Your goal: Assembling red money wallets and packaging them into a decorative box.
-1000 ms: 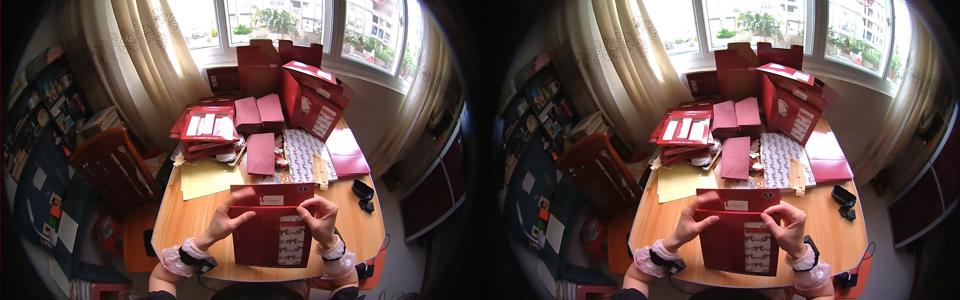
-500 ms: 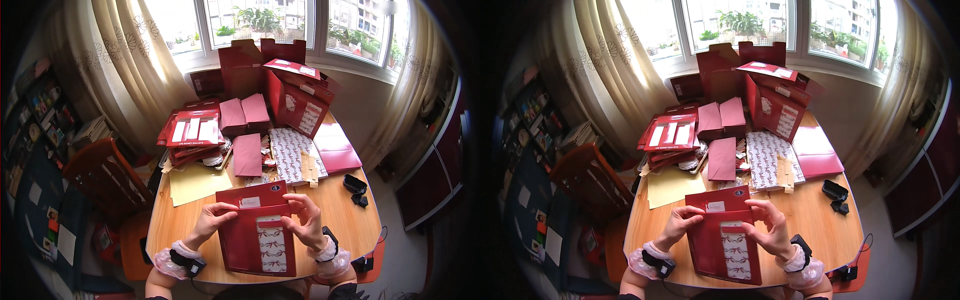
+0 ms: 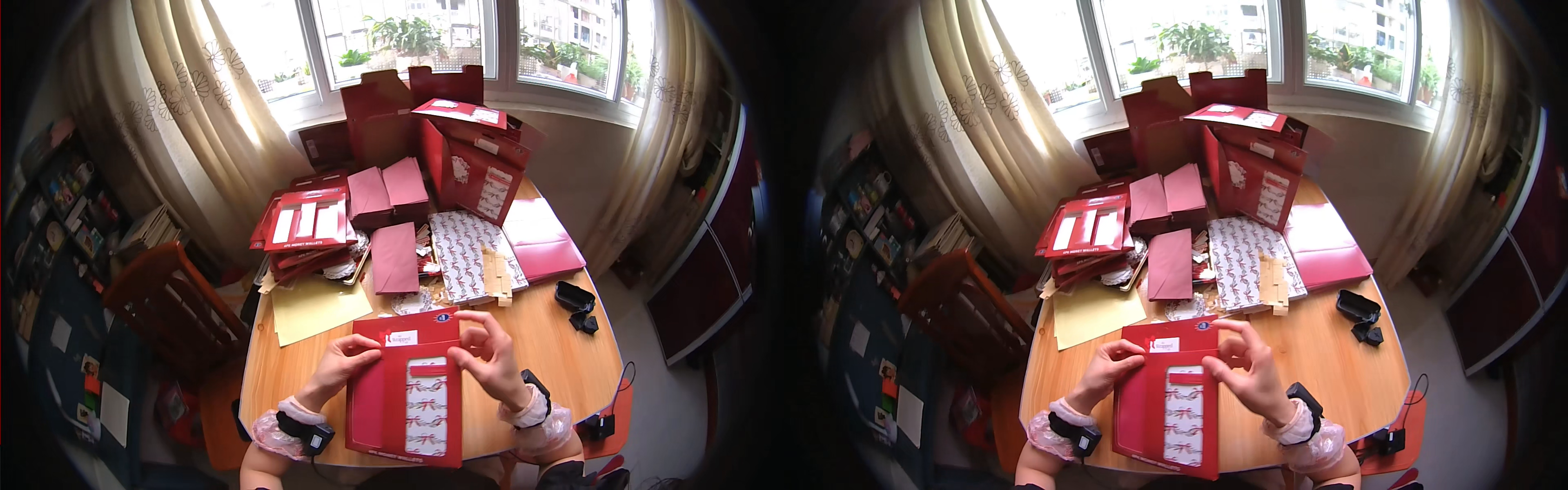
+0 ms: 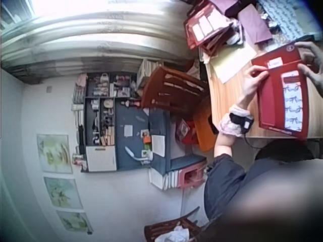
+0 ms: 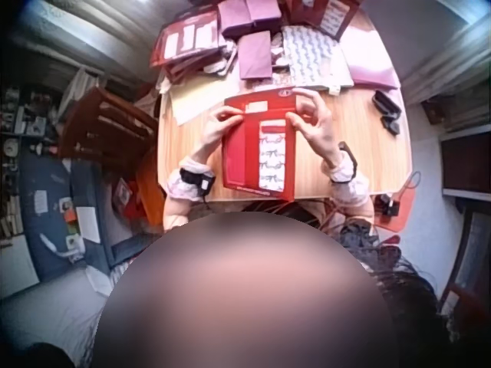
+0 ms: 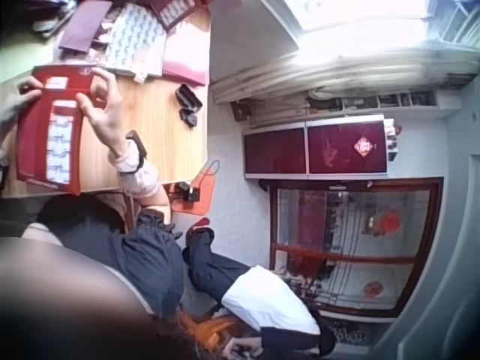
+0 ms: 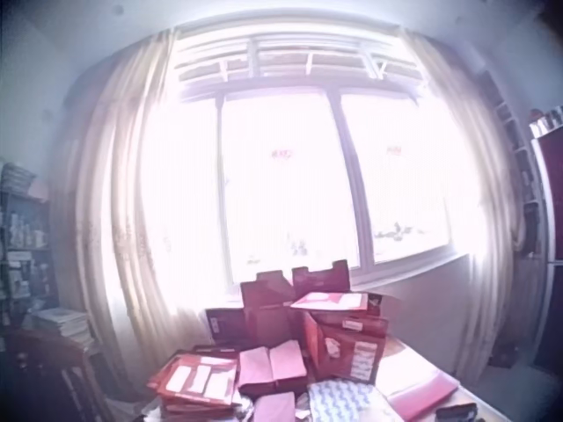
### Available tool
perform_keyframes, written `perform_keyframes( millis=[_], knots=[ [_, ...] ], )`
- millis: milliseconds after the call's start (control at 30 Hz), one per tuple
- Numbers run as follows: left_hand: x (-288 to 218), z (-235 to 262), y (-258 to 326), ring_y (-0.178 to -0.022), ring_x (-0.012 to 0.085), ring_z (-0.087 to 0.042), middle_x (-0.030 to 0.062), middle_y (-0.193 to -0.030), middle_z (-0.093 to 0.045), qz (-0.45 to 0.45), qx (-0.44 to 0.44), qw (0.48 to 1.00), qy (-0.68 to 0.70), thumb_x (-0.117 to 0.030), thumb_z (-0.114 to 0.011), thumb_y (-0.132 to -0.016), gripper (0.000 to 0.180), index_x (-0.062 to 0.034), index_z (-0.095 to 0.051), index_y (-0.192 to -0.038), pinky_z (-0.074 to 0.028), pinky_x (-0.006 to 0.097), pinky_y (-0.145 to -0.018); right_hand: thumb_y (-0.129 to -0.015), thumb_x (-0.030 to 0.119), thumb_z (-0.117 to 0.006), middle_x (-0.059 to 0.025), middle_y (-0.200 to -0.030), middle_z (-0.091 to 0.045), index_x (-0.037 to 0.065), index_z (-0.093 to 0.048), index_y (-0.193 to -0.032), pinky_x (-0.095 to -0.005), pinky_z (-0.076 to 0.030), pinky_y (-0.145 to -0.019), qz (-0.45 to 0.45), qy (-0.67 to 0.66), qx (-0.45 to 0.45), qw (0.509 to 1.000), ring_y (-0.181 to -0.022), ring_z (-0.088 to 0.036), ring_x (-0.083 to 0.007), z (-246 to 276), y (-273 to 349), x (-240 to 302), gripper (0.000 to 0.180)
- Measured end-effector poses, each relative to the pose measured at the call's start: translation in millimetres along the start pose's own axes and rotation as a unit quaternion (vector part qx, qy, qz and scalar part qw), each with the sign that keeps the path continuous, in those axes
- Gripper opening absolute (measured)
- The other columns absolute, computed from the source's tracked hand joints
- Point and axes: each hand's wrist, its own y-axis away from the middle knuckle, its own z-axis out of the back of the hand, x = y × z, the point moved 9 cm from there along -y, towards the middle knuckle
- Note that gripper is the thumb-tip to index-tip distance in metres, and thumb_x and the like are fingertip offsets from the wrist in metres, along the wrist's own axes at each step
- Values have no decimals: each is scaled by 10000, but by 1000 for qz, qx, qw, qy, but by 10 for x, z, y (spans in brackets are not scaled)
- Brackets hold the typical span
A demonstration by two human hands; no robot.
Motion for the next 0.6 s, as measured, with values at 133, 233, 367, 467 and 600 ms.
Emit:
perform_keyframes(
  millis=[133,233,367,467,600],
  knots=[
    [-2,-112,-3,-849,93,-676,44,-932,-717,-9,-10,999,-37,-49,-785,-862,130,-13,-699,-952,-573,233,-771,-886,20,-711,-116,-1021,-724,22,-424,-1365,-263,-569,-709,-47,7,7,999,-878,-700,-140,81,-100,-359,559],
    [43,-96,-13,-844,92,-676,44,-924,-716,-12,-9,998,-62,-51,-787,-860,133,-13,-697,-950,-575,233,-769,-880,14,-710,-110,-987,-729,42,-430,-1369,-258,-561,-715,-85,9,32,996,-863,-703,-140,107,-152,-597,564],
    [129,46,-47,-880,94,-681,49,-925,-722,1,-8,995,-103,-73,-803,-846,132,-25,-698,-910,-562,239,-808,-878,19,-716,-107,-965,-730,65,-436,-1375,-257,-556,-710,-113,25,48,992,-848,-700,-134,28,-167,-823,573],
    [166,141,-70,-834,79,-669,34,-895,-723,13,0,992,-125,-129,-801,-861,144,-26,-713,-910,-538,222,-755,-876,21,-722,-110,-973,-730,75,-441,-1378,-256,-554,-703,-128,15,48,990,-839,-701,-138,-8,-153,-998,578],
    [192,292,-63,-702,43,-588,-1,-816,-698,41,-21,983,-180,-187,-804,-867,192,-36,-710,-940,-494,211,-678,-858,50,-757,-85,-861,-724,54,-457,-1364,-255,-544,-656,-137,50,19,989,-761,-687,-118,107,-162,-1077,588]
  ],
)
